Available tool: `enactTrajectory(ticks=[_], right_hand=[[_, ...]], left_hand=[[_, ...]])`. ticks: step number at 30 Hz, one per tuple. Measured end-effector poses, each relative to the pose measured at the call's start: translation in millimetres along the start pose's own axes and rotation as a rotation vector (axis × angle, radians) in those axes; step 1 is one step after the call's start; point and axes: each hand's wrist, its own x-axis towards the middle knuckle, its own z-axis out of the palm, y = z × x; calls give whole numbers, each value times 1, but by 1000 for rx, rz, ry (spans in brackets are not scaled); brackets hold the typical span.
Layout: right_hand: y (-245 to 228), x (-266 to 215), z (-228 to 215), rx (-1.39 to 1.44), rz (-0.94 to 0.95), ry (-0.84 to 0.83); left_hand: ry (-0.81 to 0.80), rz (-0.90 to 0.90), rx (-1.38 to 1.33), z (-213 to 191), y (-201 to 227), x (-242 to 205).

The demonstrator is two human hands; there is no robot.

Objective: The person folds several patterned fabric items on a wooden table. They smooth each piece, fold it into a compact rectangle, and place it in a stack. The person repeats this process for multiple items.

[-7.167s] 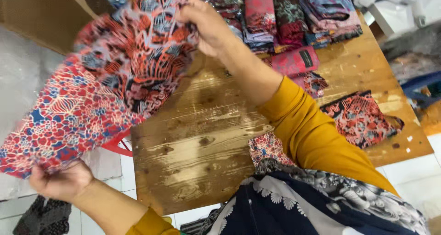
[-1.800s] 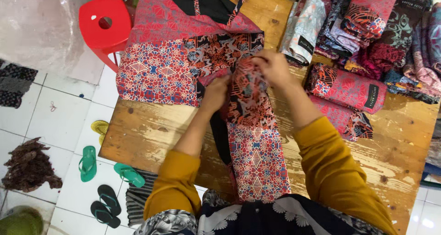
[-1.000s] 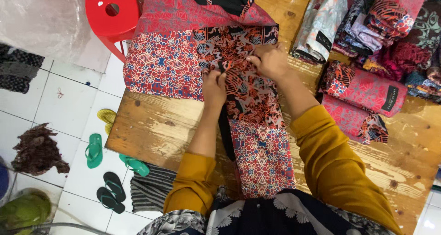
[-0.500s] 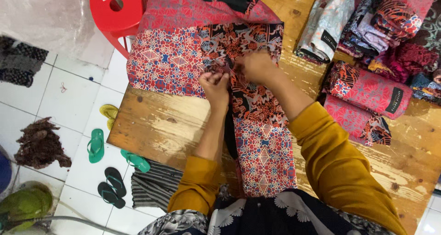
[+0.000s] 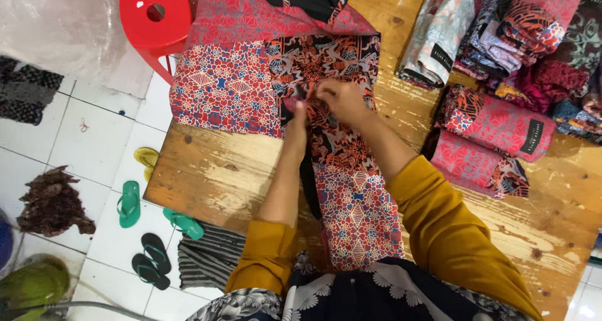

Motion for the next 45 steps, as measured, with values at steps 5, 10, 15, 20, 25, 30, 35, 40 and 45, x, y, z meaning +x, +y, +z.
enactTrajectory(ticks=[5,10,15,20,25,30,35,40,45], right_hand=[[5,-11,5,62,-161,-274],[1,-31,5,-420,-291,-265],[-13,-42,17,-385,-330,-66],[-34,-66,37,-431,-43,-121],[-36,-124,62,-320,-309,169],[-25,-138,74,-607,-274,-114],[-44,-177,71,-680,-266,-177],[-57,-278,107,-554,-265,-370],[-13,-311,136,-438,-295,-316]], left_hand=[[131,201,106,5,14,-26],[362,699,864,17,38,-63],[503,516,830,2,45,-58],[443,566,774,-20,23,-24],[319,364,448,-50,-4,8],[319,607,404,-58,-23,22],[263,489,287,-52,-26,19],[231,515,205,-48,-6,16],[411,972,757,-21,-1,-93]])
